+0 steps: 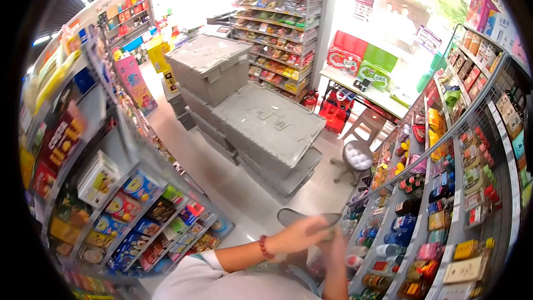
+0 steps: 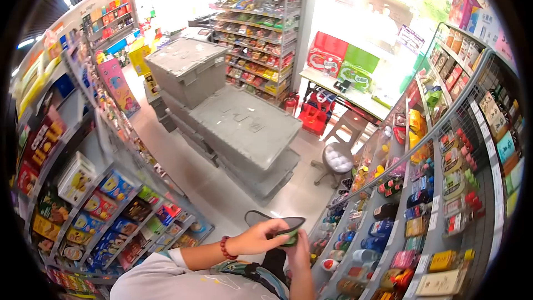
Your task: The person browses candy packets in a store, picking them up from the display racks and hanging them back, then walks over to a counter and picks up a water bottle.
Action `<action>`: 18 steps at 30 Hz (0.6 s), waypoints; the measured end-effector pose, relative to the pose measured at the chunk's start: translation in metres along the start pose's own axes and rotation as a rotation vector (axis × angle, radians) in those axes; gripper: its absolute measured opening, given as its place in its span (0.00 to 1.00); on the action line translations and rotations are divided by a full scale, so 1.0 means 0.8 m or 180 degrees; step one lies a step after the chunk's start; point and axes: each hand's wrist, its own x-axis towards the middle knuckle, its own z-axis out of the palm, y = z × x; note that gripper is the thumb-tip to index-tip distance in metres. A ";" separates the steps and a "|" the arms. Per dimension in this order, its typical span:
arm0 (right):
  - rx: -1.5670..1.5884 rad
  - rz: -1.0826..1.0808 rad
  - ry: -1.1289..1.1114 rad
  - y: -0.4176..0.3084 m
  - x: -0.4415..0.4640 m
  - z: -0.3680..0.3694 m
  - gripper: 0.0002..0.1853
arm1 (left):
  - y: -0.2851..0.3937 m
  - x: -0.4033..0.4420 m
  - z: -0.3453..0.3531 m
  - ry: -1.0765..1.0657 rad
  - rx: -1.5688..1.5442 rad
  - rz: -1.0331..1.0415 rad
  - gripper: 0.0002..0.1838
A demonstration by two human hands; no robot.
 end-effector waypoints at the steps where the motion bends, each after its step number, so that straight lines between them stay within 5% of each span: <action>1: 0.0336 -0.0045 -0.0145 0.015 0.048 -0.040 0.16 | -0.021 0.020 -0.005 0.0033 -0.0154 -0.0032 0.09; 3: 0.0789 0.0158 -0.0105 -0.004 0.115 -0.061 0.16 | -0.049 0.066 -0.015 -0.0010 0.0159 -0.0331 0.08; 5: 0.0101 -0.0036 -0.0448 -0.050 0.180 -0.048 0.21 | -0.069 0.106 -0.020 -0.0093 0.0403 -0.0494 0.08; 7: -0.0504 -0.0298 -0.0881 -0.103 0.240 -0.032 0.26 | -0.079 0.149 -0.031 0.0459 0.0003 -0.1290 0.08; 9: -0.0800 -0.0492 -0.1115 -0.114 0.308 -0.047 0.31 | -0.087 0.198 -0.046 0.0796 -0.0237 -0.1193 0.09; 12: -0.1005 -0.0291 -0.1575 -0.187 0.357 -0.028 0.26 | -0.107 0.251 -0.080 0.1361 -0.0752 -0.1244 0.11; 15: -0.2019 -0.1112 -0.2392 -0.245 0.417 -0.030 0.17 | -0.090 0.333 -0.101 0.2017 -0.1649 -0.1482 0.17; 18: -0.2660 -0.1324 -0.2434 -0.273 0.478 -0.050 0.15 | -0.146 0.391 -0.135 0.1676 -0.2351 -0.1182 0.23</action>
